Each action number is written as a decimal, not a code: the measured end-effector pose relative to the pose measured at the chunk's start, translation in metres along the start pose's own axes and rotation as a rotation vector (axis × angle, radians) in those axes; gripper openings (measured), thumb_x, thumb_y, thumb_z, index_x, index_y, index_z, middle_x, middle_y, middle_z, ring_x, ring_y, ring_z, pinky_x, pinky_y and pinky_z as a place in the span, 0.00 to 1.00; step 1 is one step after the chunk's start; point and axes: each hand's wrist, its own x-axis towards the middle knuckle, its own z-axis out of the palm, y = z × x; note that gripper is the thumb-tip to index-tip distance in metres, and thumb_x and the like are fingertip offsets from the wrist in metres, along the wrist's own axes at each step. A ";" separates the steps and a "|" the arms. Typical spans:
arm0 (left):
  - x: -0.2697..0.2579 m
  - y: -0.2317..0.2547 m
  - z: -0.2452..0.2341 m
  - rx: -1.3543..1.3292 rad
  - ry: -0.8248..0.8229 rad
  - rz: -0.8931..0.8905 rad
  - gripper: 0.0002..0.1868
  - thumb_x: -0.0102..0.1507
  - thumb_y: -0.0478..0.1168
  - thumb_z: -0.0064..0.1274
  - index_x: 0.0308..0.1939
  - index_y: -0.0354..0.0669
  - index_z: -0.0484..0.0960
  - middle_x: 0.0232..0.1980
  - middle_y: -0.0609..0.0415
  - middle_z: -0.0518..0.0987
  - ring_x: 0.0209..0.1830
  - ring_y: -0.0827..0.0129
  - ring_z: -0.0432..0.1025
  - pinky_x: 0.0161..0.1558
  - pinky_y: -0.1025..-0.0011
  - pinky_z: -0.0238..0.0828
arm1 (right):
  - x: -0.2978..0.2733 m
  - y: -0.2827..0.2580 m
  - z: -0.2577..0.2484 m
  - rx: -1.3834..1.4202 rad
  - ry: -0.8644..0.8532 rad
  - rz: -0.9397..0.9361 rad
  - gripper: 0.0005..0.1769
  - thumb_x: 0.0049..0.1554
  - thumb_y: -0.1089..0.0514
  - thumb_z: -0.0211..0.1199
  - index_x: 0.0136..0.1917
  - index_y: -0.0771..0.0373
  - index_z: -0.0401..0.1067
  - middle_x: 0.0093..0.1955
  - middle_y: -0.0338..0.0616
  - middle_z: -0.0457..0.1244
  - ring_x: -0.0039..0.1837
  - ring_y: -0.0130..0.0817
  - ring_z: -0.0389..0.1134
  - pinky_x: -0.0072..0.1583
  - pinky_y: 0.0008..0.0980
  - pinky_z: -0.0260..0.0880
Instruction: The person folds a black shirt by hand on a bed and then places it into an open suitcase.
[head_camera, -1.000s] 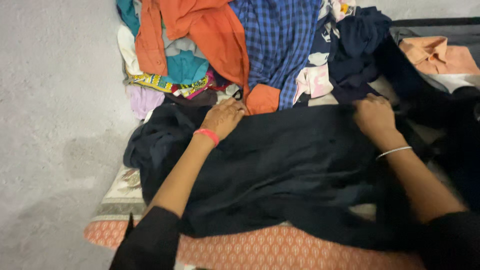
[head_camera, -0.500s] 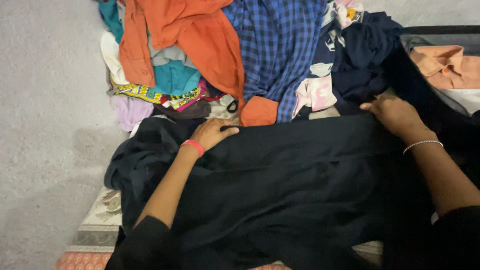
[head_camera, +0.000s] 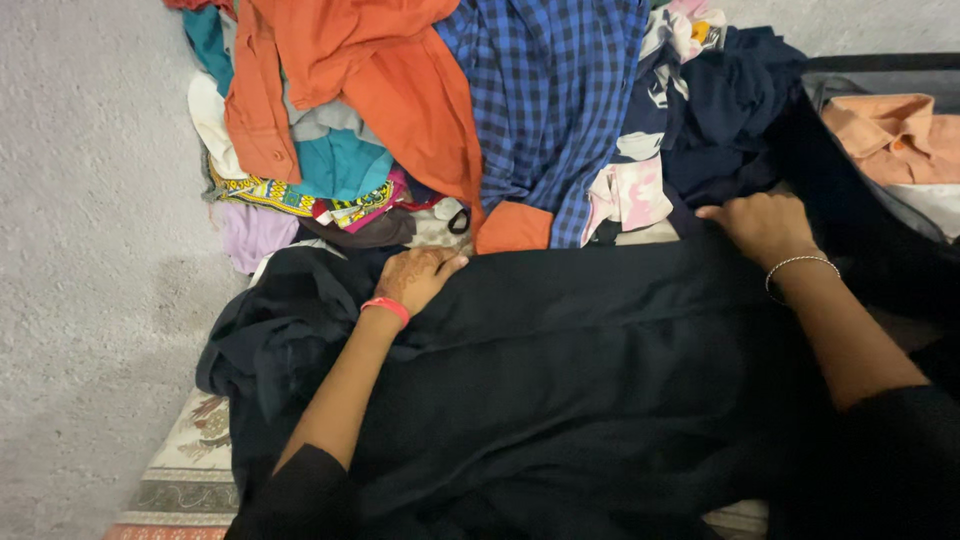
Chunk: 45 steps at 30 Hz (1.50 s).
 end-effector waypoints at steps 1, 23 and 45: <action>-0.001 0.000 -0.002 -0.035 0.008 0.016 0.27 0.68 0.62 0.40 0.48 0.50 0.87 0.51 0.48 0.84 0.51 0.49 0.78 0.53 0.55 0.72 | 0.000 -0.005 0.000 0.023 -0.007 -0.037 0.39 0.67 0.28 0.46 0.36 0.58 0.81 0.37 0.52 0.71 0.44 0.51 0.75 0.48 0.46 0.75; 0.058 -0.050 0.034 0.367 0.436 0.156 0.25 0.71 0.56 0.46 0.30 0.42 0.84 0.29 0.46 0.82 0.25 0.52 0.78 0.29 0.57 0.74 | 0.065 -0.036 0.039 0.033 0.302 0.034 0.32 0.73 0.39 0.53 0.33 0.56 0.75 0.31 0.47 0.68 0.35 0.46 0.71 0.38 0.43 0.69; -0.051 0.008 -0.082 0.298 0.649 0.077 0.07 0.63 0.37 0.51 0.45 0.45 0.80 0.45 0.52 0.75 0.50 0.57 0.70 0.52 0.57 0.65 | -0.005 -0.288 -0.214 0.950 0.352 -0.481 0.17 0.60 0.46 0.64 0.53 0.61 0.77 0.54 0.50 0.67 0.59 0.51 0.69 0.62 0.46 0.68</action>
